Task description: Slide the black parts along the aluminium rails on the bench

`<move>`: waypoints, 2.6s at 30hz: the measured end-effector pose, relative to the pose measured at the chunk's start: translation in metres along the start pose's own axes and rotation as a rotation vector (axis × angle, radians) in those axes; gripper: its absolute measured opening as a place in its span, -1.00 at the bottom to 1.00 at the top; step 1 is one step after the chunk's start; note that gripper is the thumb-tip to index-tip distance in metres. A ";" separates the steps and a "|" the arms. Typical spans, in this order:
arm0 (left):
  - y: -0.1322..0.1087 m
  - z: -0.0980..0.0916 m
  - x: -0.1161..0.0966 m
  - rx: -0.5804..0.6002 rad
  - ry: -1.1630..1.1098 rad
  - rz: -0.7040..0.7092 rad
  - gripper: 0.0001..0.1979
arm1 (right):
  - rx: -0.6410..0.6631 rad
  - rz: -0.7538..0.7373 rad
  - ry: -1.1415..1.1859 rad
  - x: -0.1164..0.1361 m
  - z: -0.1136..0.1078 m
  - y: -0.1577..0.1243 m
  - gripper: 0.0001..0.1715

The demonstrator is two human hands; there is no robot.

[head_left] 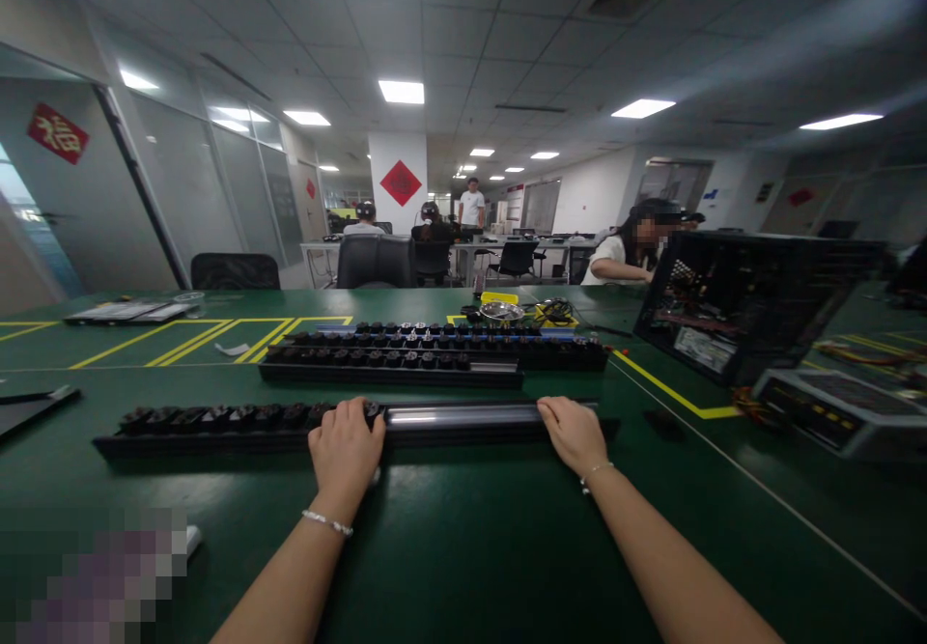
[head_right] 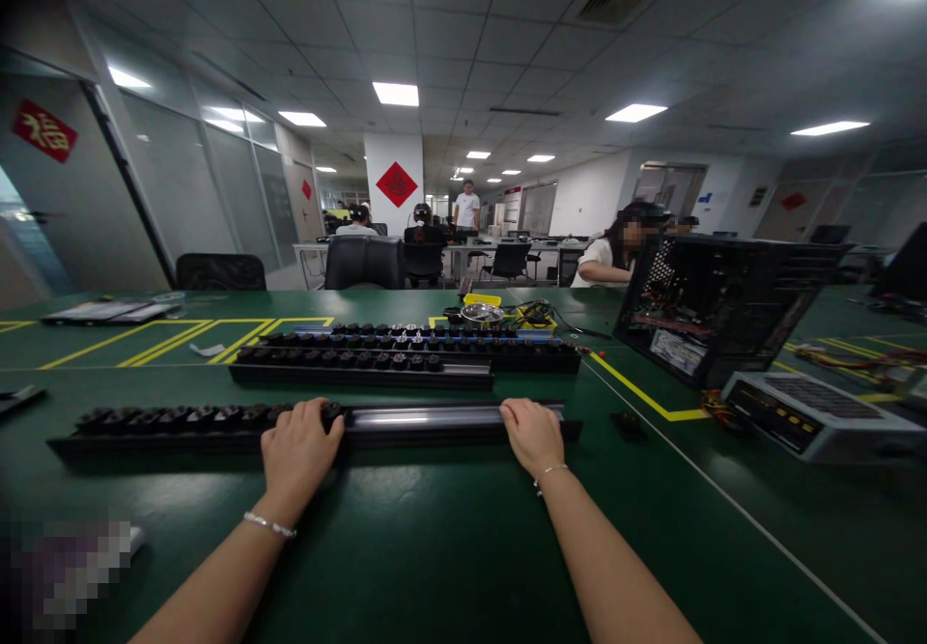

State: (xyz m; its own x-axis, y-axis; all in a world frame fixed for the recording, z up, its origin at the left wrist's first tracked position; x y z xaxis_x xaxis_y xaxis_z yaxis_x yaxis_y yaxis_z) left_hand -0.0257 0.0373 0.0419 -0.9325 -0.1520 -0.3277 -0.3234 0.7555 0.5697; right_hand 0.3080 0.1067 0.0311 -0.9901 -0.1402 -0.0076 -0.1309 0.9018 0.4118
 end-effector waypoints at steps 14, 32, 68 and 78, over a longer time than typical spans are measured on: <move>0.000 0.001 -0.002 0.028 -0.025 0.042 -0.69 | 0.092 0.061 -0.158 0.011 -0.004 -0.003 -0.47; 0.003 0.006 0.001 0.119 -0.140 0.015 -0.67 | 0.076 0.064 -0.157 0.011 -0.002 -0.004 -0.43; -0.003 0.010 -0.011 0.148 -0.195 0.084 -0.59 | 0.071 0.051 -0.151 0.010 -0.003 -0.004 -0.40; -0.005 0.016 -0.013 0.216 -0.308 0.117 -0.65 | 0.075 0.044 -0.154 0.011 -0.004 -0.006 -0.39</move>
State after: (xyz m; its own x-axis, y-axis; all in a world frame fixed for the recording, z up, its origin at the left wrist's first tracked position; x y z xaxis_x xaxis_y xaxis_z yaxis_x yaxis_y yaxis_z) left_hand -0.0095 0.0455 0.0308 -0.8584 0.1168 -0.4996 -0.1458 0.8780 0.4559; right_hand 0.2982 0.0982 0.0323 -0.9903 -0.0407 -0.1325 -0.0847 0.9344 0.3460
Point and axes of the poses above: each hand's wrist, its own y-axis towards the middle knuckle, its own z-axis out of the palm, x = y × z, the point moved 3 cm from there along y, towards the middle knuckle, and after that the axes turned 15 degrees about -y, right-handed, at the moved point
